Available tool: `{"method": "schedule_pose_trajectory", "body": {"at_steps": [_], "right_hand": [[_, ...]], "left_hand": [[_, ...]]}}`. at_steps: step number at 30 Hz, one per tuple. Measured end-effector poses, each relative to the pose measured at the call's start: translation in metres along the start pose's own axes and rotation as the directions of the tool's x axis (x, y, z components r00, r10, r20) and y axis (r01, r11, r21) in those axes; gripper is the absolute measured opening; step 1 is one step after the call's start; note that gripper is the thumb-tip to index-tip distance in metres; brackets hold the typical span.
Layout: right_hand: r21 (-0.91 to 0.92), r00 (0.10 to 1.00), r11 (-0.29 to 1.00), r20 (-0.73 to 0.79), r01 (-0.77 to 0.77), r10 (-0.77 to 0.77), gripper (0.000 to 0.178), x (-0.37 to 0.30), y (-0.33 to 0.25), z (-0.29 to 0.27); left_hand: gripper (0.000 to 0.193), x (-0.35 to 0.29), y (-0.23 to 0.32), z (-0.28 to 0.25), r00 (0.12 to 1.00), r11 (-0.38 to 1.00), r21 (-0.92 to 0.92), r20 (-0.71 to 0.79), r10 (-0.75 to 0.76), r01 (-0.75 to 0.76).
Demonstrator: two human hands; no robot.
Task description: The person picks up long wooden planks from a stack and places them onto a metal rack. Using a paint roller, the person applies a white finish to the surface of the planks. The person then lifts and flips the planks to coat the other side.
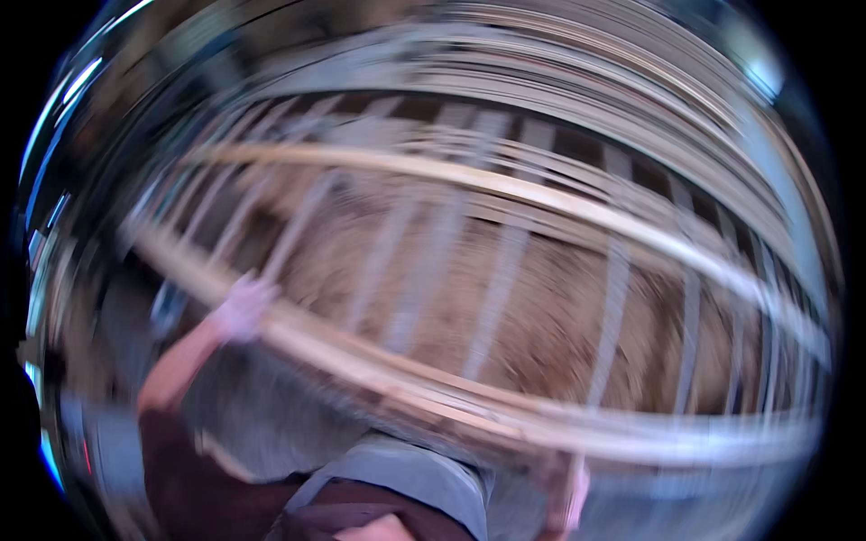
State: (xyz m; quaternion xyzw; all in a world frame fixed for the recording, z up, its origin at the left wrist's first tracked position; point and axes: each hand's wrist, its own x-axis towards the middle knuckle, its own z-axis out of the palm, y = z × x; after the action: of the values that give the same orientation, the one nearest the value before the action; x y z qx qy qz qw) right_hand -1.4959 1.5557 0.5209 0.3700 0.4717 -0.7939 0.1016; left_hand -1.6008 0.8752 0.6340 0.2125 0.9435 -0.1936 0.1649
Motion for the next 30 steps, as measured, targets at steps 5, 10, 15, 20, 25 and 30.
{"method": "schedule_pose_trajectory", "body": {"at_steps": [5, 10, 15, 20, 25, 30], "right_hand": [[-0.572, 0.898, 0.702, 0.166, 0.425, -0.408, 0.053, -0.052, -0.045, 0.066], [-0.727, 0.692, -0.188, 0.686, 0.660, -0.226, 0.078, 0.036, -0.045, 0.147], [-0.505, 0.621, -0.481, 0.775, 0.717, 0.112, 0.105, 0.066, -0.040, 0.169], [-0.419, 0.622, -0.594, 0.761, 0.687, 0.183, 0.133, 0.064, -0.033, 0.169], [-0.386, 0.595, -0.609, 0.783, 0.693, 0.181, 0.134, 0.066, -0.032, 0.163], [-0.365, 0.566, -0.580, 0.798, 0.728, 0.208, 0.123, 0.061, -0.034, 0.162]], "left_hand": [[0.052, 0.039, -0.018, 0.046, 0.991, 0.991, -0.017, 0.015, -0.130, 0.131], [0.038, 0.041, 0.016, 0.077, 0.988, 0.987, 0.041, 0.009, -0.154, 0.154], [0.055, 0.048, 0.019, 0.079, 0.978, 0.980, -0.050, -0.080, -0.194, 0.191], [0.069, 0.049, 0.055, -0.002, 0.964, 0.981, -0.032, 0.194, -0.183, 0.193], [0.101, 0.082, 0.111, -0.023, 0.985, 0.987, -0.158, 0.175, 0.003, 0.025], [0.106, 0.088, 0.124, -0.025, 0.966, 0.990, -0.138, 0.259, 0.008, 0.029]]}}
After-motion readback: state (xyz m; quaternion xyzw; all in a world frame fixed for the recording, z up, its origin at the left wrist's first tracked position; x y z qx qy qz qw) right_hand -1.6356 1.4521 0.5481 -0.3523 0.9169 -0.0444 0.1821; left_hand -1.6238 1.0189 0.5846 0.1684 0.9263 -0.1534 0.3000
